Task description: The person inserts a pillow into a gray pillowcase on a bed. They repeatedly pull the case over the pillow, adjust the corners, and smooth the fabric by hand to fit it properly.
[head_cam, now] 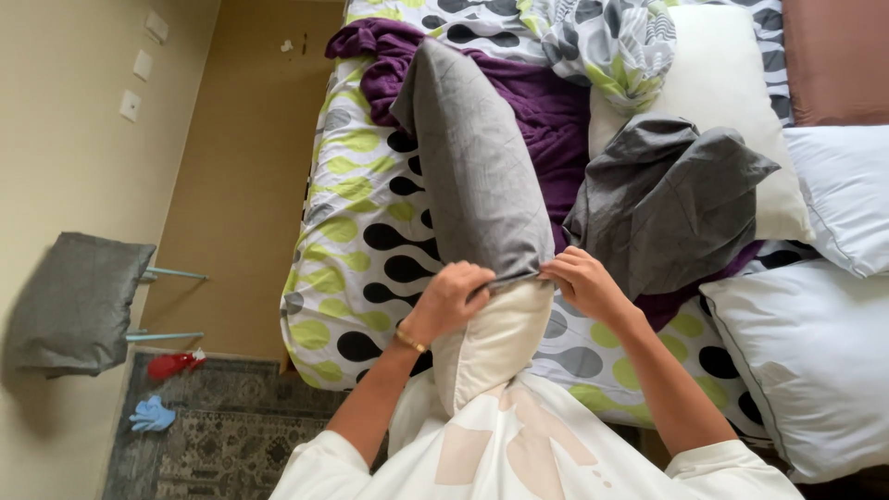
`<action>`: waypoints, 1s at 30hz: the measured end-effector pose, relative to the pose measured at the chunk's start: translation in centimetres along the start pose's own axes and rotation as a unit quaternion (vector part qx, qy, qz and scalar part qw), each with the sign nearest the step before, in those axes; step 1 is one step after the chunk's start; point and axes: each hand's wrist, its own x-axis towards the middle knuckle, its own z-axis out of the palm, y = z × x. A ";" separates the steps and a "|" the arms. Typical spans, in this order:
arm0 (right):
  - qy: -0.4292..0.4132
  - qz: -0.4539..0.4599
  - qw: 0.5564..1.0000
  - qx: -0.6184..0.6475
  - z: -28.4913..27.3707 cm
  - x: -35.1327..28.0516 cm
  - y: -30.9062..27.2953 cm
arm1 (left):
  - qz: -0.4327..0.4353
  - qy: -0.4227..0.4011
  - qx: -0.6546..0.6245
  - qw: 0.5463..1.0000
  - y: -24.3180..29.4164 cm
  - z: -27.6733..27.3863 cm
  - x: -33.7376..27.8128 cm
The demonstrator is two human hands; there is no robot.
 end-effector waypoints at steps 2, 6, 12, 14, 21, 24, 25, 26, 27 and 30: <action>-0.022 -0.010 1.000 -0.003 0.0 0.1 -0.4 | 0.021 -0.095 -0.127 0.987 2.1 -2.1 -0.3; -0.029 -0.005 0.999 0.036 0.3 -0.6 -1.1 | 0.021 -0.138 -0.167 0.976 2.0 -2.9 -0.4; -0.316 0.127 0.888 0.309 -0.2 -1.6 -2.4 | 0.051 -0.076 0.051 0.995 -0.6 -0.1 -1.0; -0.281 0.156 0.903 0.285 -0.8 -1.3 -2.7 | -0.010 -0.083 -0.003 0.997 0.3 -0.9 -1.7; -0.183 0.057 0.972 0.139 -1.0 -0.5 -3.2 | -0.022 -0.190 -0.253 0.948 1.6 -2.5 -3.7; -0.221 0.083 0.938 0.253 0.0 -1.5 -3.6 | -0.011 -0.141 -0.179 0.974 0.4 -2.1 -3.1; -0.281 0.065 0.914 0.286 0.5 -1.8 -4.0 | 0.010 -0.140 -0.122 0.983 0.8 -2.6 -2.7; -0.339 0.044 0.885 0.317 0.9 -1.7 -4.3 | 0.034 -0.137 -0.063 0.988 1.1 -3.2 -1.9; -0.337 0.045 0.886 0.316 0.7 -1.8 -4.4 | 0.035 -0.138 -0.063 0.988 1.4 -3.1 -2.2; -0.328 0.055 0.888 0.317 0.2 -1.1 -3.6 | 0.015 -0.129 -0.025 0.991 1.2 -2.8 -2.7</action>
